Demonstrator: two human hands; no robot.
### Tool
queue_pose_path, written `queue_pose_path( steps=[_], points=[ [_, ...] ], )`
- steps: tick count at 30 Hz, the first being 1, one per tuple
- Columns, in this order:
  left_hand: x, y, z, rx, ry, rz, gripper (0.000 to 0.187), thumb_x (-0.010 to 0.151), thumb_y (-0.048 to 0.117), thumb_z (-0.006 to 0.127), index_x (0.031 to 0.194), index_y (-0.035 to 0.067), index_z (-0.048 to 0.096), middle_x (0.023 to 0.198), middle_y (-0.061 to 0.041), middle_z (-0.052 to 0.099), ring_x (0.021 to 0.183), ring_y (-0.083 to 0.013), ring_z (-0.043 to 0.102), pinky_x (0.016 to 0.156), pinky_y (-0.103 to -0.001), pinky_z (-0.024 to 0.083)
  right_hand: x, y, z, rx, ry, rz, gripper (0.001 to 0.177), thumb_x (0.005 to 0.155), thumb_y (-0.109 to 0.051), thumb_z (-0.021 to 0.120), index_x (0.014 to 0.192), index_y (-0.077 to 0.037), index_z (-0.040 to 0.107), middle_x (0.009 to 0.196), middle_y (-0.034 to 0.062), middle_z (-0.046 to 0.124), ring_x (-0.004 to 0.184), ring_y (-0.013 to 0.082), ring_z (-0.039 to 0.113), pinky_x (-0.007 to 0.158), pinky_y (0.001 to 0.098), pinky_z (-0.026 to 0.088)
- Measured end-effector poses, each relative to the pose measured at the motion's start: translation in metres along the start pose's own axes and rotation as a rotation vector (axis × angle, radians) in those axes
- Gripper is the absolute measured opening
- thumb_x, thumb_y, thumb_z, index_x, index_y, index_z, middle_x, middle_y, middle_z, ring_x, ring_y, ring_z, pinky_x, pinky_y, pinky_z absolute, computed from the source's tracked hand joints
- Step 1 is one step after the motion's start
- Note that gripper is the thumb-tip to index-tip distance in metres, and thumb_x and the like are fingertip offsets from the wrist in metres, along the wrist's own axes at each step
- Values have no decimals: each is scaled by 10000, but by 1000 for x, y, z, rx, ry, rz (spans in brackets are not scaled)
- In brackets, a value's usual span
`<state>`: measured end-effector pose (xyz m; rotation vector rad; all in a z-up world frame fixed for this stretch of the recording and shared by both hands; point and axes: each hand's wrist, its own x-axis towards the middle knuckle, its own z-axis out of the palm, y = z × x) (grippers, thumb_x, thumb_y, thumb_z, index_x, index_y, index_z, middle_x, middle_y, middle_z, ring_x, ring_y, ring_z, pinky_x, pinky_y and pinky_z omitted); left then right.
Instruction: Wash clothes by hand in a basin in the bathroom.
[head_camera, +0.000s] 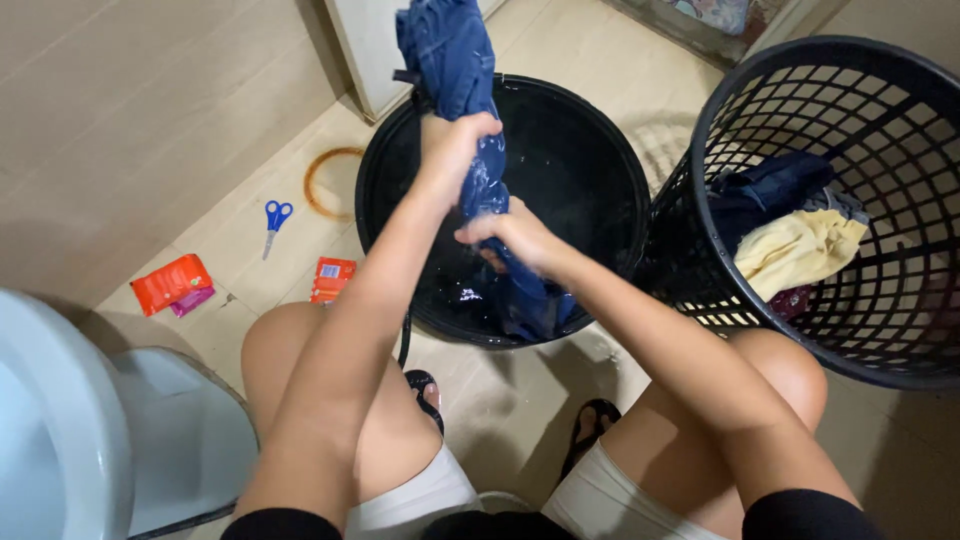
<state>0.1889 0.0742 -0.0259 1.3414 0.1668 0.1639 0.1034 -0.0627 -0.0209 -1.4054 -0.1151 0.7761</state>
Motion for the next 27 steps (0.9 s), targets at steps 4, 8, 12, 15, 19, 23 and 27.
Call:
queue_pose_path(
  steps=[4,8,12,15,19,23,27],
  points=[
    [-3,-18,7,297,188,-2,272,628,154,758,784,-66,722,750,-171,761,681,-285,748,678,-381,583,19,27,-3,-246,184,-160,201,700,-151,754,819,10,741,676,69,691,549,171,630,528,325,504],
    [-10,-42,5,574,397,25,430,648,218,774,1019,5,734,969,-250,742,977,-411,717,880,-444,558,21,35,3,-638,346,-151,306,705,-279,724,799,11,747,765,180,764,725,298,742,705,397,576],
    [-27,-54,5,725,468,-166,450,687,214,744,1093,22,712,1053,-265,722,1025,-448,687,923,-496,542,29,64,0,-982,450,-28,455,766,-424,694,916,-1,765,909,284,724,914,427,719,827,483,571],
    [-26,-87,3,722,472,-135,493,701,247,768,1118,-1,684,1064,-288,718,1030,-455,692,938,-495,547,35,82,-6,-1110,496,38,684,834,-589,725,976,80,708,979,330,690,971,468,692,866,511,561],
    [-35,-52,34,685,355,15,523,684,280,796,1128,27,685,1026,-279,733,1000,-448,712,903,-492,561,33,77,-30,-1059,538,45,694,789,-613,725,991,51,736,1008,328,694,992,470,682,872,511,562],
    [-62,2,84,657,-106,558,836,680,340,873,1380,42,525,1328,-229,588,1276,-401,558,1095,-448,467,42,86,-81,-643,573,-275,554,854,-446,702,1150,22,720,1145,261,742,1104,349,726,950,435,560],
    [-112,40,134,754,-341,949,1071,752,424,890,1568,54,304,1559,-219,374,1469,-414,355,1233,-526,283,30,68,-133,23,298,-774,406,989,-274,602,1363,-119,574,1294,74,641,1210,189,614,1074,351,482]
  ],
)
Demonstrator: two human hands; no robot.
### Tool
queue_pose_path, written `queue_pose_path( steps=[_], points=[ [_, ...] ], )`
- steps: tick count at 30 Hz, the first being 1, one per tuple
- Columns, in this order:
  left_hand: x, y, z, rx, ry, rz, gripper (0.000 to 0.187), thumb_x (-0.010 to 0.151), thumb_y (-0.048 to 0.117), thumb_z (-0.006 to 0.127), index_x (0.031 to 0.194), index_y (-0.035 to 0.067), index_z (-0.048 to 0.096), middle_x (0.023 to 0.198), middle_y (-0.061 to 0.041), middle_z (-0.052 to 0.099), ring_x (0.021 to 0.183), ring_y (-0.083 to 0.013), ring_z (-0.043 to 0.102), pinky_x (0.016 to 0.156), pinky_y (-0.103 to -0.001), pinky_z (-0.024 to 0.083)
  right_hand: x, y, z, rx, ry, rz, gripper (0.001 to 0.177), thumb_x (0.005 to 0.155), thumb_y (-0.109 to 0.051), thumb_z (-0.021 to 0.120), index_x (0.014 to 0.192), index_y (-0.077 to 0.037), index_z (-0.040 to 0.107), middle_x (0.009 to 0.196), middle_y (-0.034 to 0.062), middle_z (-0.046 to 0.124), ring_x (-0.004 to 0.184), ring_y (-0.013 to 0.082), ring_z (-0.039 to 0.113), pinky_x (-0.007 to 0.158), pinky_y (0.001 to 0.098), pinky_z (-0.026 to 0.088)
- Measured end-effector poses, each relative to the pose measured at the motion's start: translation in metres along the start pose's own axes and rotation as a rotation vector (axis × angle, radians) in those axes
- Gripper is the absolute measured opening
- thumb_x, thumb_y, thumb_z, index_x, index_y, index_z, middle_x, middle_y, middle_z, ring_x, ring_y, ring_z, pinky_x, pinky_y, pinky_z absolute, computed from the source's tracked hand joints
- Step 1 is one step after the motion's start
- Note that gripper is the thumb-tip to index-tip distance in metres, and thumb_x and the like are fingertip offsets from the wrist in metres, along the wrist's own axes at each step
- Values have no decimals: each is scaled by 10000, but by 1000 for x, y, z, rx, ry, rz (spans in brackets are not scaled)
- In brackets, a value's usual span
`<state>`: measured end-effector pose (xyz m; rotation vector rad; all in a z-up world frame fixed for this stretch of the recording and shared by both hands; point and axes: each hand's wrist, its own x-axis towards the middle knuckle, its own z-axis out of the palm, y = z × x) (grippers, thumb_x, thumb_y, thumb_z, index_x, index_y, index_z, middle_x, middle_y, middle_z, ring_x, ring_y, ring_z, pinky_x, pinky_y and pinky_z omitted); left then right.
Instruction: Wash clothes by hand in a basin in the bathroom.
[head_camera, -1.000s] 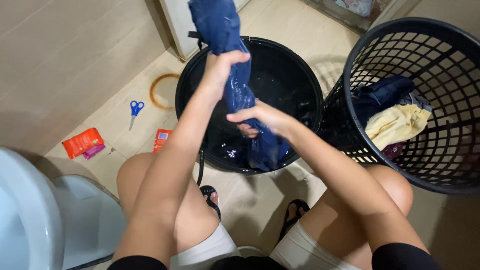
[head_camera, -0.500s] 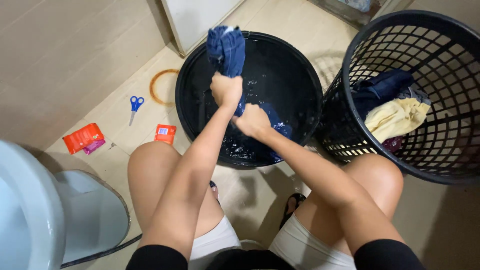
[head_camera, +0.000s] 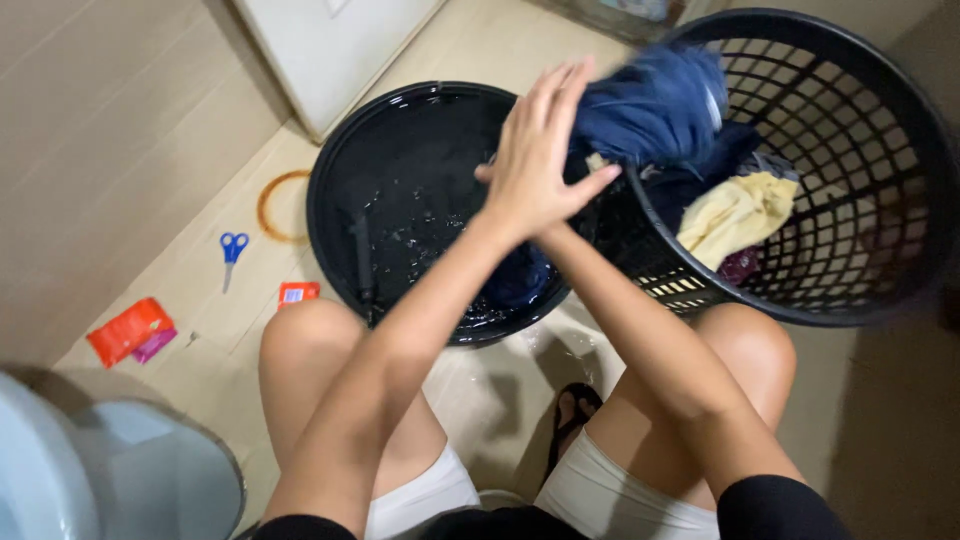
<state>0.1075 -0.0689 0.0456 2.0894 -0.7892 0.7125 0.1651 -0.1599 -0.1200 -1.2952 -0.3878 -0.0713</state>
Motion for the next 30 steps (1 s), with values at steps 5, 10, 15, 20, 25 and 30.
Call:
queue_pose_path(
  steps=[5,10,15,20,25,30],
  points=[
    [-63,24,61,-102,172,-89,843,938,132,622,1661,78,192,1718,-147,263,1577,-357,266,1343,-449,207,13,-72,-54,200,379,-7,233,961,-272,626,1143,-129,650,1092,14,695,1035,150,641,993,296,485],
    [-87,32,107,-31,-17,-234,1024,757,133,547,1626,-75,48,1714,-290,120,1582,-446,167,1318,-498,172,9,-121,-53,426,614,186,279,975,-367,700,852,-130,620,700,37,626,672,225,599,644,369,505],
    [-76,-3,173,-73,379,-488,984,1000,308,682,1665,-12,31,1737,-299,82,1618,-452,146,1304,-508,151,-1,-126,-12,577,635,-39,250,950,-341,725,969,-113,625,805,48,643,787,221,653,761,377,545],
    [-41,-5,161,-331,518,-447,695,941,239,728,1541,83,415,1524,-167,523,1445,-354,491,1240,-425,375,-1,-148,-23,814,563,-25,320,943,-375,684,935,-65,603,769,112,661,770,275,664,819,414,565],
    [-24,-28,150,-409,227,-515,370,826,140,760,1182,46,737,998,-139,748,926,-221,755,813,-339,577,-2,-152,-56,783,667,71,321,958,-342,681,840,-64,572,652,120,624,653,289,644,779,422,542],
    [-34,-56,160,-590,-193,-384,184,805,77,758,941,-24,685,805,-144,711,802,-100,709,760,-330,572,-4,-145,-79,536,613,153,270,917,-221,648,715,-115,505,502,51,478,426,231,467,650,406,539]
  ],
)
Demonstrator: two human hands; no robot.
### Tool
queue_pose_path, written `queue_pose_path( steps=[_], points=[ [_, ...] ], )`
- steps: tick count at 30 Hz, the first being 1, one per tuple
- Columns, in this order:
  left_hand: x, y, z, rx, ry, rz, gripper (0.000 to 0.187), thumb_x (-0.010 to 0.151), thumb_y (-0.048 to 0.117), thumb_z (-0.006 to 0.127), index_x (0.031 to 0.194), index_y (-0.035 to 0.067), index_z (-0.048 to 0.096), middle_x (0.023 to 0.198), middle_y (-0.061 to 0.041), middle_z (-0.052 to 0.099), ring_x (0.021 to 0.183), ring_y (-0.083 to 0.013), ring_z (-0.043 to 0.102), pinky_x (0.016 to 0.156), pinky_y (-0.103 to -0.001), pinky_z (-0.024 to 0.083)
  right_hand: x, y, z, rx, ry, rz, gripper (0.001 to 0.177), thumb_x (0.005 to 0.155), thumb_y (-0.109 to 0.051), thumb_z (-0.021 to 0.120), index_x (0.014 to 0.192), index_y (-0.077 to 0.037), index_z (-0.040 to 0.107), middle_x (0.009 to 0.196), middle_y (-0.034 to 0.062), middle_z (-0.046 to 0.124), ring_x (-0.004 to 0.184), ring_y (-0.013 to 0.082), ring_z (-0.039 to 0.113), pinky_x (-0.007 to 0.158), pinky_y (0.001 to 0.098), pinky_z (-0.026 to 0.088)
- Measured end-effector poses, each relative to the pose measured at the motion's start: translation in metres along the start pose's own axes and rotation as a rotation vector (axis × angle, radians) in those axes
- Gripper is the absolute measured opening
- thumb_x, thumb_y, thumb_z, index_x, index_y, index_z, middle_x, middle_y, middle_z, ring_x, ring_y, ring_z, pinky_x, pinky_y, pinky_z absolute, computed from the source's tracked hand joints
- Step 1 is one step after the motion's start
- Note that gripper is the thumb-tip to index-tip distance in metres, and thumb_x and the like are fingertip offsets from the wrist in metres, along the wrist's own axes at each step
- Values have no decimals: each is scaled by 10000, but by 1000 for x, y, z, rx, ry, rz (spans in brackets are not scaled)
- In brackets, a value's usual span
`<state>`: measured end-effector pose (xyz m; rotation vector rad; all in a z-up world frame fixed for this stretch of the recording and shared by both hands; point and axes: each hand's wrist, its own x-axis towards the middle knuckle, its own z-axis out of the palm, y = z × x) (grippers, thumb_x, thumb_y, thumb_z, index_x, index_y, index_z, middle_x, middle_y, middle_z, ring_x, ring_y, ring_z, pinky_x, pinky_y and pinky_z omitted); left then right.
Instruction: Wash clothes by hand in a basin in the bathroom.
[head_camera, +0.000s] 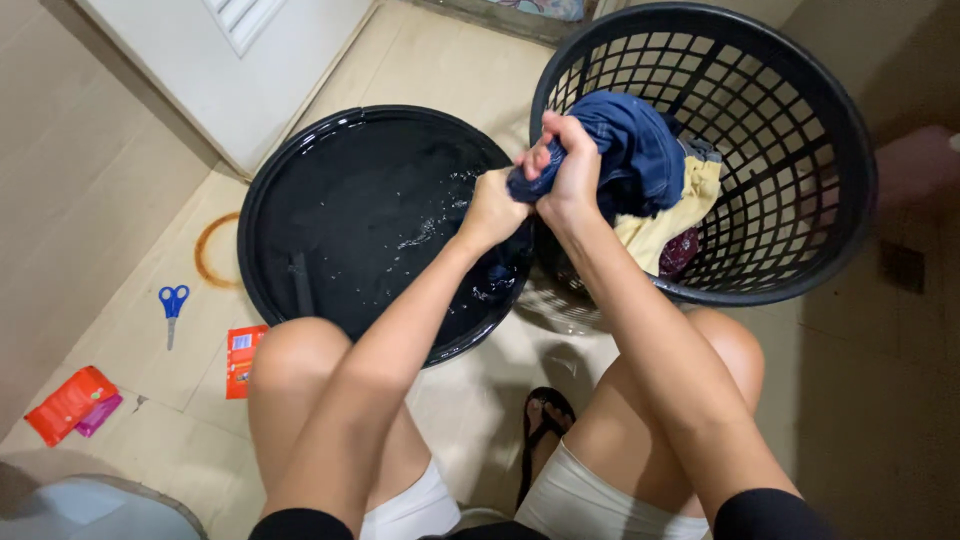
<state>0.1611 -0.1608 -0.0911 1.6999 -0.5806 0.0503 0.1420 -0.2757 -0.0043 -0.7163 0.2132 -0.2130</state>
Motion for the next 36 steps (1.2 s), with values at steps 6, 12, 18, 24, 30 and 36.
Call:
queue_pose_path(
  steps=[6,12,18,24,30,36],
  points=[
    [0,13,-13,-80,-260,-196,168,602,63,738,696,-49,656,660,-101,695,646,-163,679,635,-325,540,14,7,-23,4,-151,112,259,874,-187,586,659,-112,464,488,40,414,418,211,396,557,384,446],
    [3,-21,-16,-297,-409,-359,158,642,127,701,669,-27,724,677,-101,734,627,-183,697,633,-268,529,21,9,-44,68,-403,265,290,969,-272,604,749,-127,486,588,26,473,537,205,479,694,394,494],
    [38,-9,-42,-801,-646,-722,161,866,175,712,908,23,680,736,-99,656,593,-203,624,565,-316,518,-28,27,-23,83,-272,261,613,786,-674,593,1028,-111,613,1136,140,718,1094,320,688,1019,518,512],
    [31,75,-58,-1133,-722,-622,343,958,222,678,1146,-65,699,1041,-194,733,916,-256,735,908,-369,607,6,120,-160,186,-303,591,736,1041,-709,630,1392,-63,604,1387,176,588,1240,361,575,1131,561,447],
    [21,115,-52,-1219,-778,-782,540,860,493,697,1143,34,724,1057,-197,805,800,-276,743,745,-388,618,-52,43,-87,-1,-839,731,1043,728,-661,812,1495,-39,477,1440,222,563,1337,402,533,1176,562,434],
    [40,33,-34,-961,-478,-530,371,1012,324,791,882,50,577,706,-53,602,584,-192,595,567,-379,539,-36,38,-82,-93,-1064,748,899,782,-339,940,1496,-12,503,1040,92,606,1007,267,610,923,398,499]
  ],
)
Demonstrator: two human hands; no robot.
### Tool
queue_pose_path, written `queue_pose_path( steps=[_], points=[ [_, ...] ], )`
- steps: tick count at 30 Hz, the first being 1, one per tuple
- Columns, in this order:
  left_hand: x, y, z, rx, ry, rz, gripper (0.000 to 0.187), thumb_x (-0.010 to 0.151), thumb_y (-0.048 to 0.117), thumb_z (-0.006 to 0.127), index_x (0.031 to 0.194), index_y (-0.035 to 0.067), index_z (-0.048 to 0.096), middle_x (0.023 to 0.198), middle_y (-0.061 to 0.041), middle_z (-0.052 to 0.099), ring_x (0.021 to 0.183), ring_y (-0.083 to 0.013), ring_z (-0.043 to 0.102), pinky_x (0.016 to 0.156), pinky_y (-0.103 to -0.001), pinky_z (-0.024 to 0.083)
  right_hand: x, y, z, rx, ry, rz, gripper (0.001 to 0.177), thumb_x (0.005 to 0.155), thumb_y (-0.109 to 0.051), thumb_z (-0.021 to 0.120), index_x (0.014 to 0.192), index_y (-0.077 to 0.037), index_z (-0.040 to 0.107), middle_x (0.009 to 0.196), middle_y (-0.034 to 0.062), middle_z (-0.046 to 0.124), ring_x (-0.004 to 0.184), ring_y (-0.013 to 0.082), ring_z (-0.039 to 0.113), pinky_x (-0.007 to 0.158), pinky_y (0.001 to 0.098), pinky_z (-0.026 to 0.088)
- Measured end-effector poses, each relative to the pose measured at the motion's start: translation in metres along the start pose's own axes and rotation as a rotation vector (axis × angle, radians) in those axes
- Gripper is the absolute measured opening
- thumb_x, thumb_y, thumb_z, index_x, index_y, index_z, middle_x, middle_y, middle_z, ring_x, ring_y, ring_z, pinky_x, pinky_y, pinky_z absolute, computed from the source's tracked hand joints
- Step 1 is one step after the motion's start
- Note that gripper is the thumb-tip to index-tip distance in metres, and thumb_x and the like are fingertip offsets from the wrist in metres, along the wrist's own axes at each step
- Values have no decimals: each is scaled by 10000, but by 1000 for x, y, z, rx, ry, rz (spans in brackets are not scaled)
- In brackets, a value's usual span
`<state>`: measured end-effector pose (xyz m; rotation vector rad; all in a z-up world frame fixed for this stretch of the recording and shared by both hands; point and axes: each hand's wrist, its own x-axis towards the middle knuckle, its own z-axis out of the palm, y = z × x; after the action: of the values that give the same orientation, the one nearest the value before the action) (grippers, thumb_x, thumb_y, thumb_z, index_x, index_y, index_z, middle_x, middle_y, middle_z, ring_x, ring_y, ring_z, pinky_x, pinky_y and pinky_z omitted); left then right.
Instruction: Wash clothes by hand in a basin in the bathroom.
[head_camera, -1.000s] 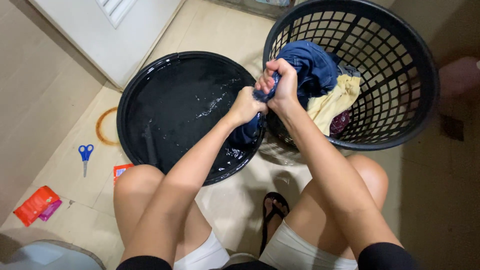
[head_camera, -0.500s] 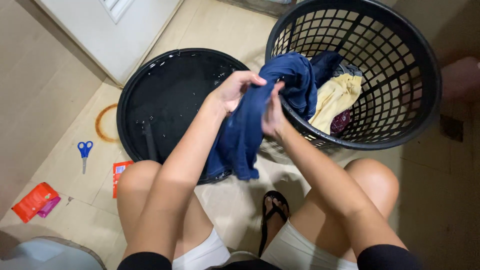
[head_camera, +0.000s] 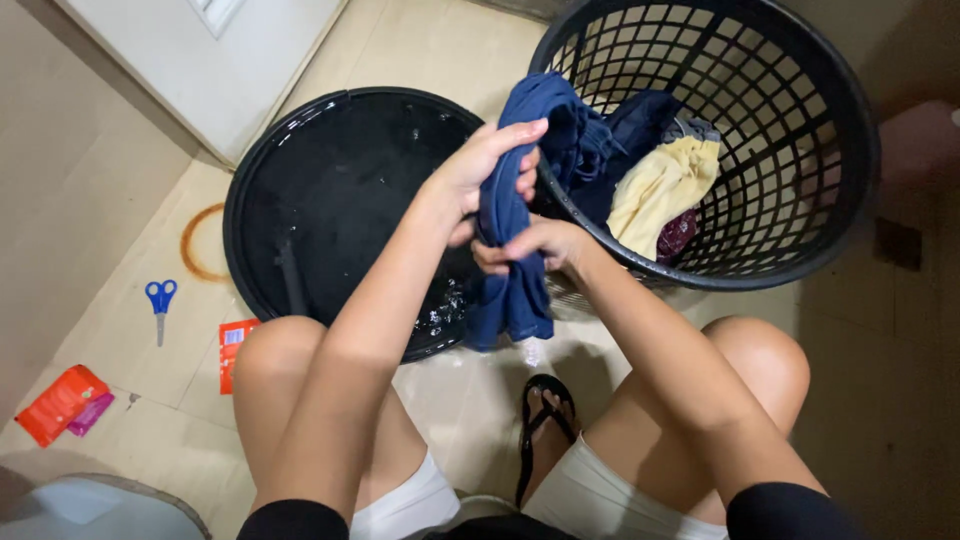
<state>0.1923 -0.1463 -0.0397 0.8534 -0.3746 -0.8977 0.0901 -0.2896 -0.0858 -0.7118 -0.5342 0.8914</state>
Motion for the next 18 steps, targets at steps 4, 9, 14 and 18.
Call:
queue_pose_path(
  steps=[4,9,14,18],
  points=[
    [-14,20,32,353,252,21,270,925,295,753,893,66,613,662,-87,576,530,-236,553,496,-387,468,22,1,8,-255,321,173,640,857,-274,849,1312,87,581,884,98,602,816,190,567,764,334,467],
    [-7,3,25,900,475,634,383,842,186,763,1159,-4,662,1014,-176,775,916,-279,768,829,-377,589,43,19,19,-612,784,-141,399,882,-191,753,1182,9,583,854,58,640,723,169,610,646,347,493],
    [-15,-14,38,1072,818,502,367,848,220,751,1118,14,611,1010,-274,733,986,-417,715,815,-454,573,50,47,-2,-969,957,-295,355,884,-208,734,1143,17,644,1014,116,731,930,184,696,803,363,555],
    [-21,-33,39,1128,893,396,469,899,288,747,1210,35,502,1019,-274,721,1009,-445,697,840,-502,559,52,61,-6,-1146,1109,-347,289,926,-237,651,1061,15,696,995,140,772,937,175,717,793,359,560]
  ],
)
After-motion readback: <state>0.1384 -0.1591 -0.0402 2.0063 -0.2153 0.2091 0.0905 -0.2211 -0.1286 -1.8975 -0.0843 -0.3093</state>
